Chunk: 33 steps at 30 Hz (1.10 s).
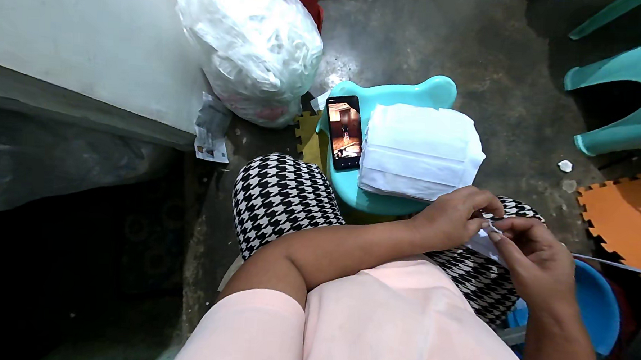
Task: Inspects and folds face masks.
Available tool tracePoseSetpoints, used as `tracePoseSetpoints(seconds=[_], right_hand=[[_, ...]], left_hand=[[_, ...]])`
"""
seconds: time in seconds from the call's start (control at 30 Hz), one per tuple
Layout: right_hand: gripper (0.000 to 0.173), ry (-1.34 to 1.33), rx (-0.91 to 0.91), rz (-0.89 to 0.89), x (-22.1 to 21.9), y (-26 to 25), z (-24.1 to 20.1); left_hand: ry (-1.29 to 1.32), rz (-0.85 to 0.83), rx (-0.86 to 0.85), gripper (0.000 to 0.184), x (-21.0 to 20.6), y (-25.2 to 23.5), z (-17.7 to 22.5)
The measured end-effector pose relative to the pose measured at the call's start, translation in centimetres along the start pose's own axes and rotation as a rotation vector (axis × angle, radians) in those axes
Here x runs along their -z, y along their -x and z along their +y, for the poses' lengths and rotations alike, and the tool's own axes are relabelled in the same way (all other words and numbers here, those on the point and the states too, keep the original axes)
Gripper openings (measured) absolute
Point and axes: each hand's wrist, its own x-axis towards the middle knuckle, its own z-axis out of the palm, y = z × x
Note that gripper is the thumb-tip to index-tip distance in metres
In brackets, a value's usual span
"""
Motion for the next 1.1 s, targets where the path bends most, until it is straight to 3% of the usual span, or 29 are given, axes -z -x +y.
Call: tracePoseSetpoints(seconds=[0.33,0.57,0.73,0.83,1.1], right_hand=[[0.008,-0.029,0.069,0.005,-0.1,-0.2,0.4],[0.028,0.066,-0.008,-0.056,0.9,-0.2,-0.3],[0.023,0.106,-0.023,-0.061,1.8,-0.3,-0.4],[0.014,-0.039,-0.015,-0.055,2.0,-0.3,-0.4],[0.020,-0.101,-0.092,0.021,1.5,-0.4,-1.0]], left_hand=[[0.004,-0.006,-0.067,0.020,-0.3,0.1,-0.1],[-0.008,-0.010,-0.072,0.021,-0.2,0.1,-0.1],[-0.016,-0.011,-0.084,0.021,-0.3,0.0,-0.1],[-0.003,-0.036,-0.028,0.023,-0.1,-0.1,0.2],[0.082,-0.076,0.113,0.025,-0.2,-0.1,-0.2]])
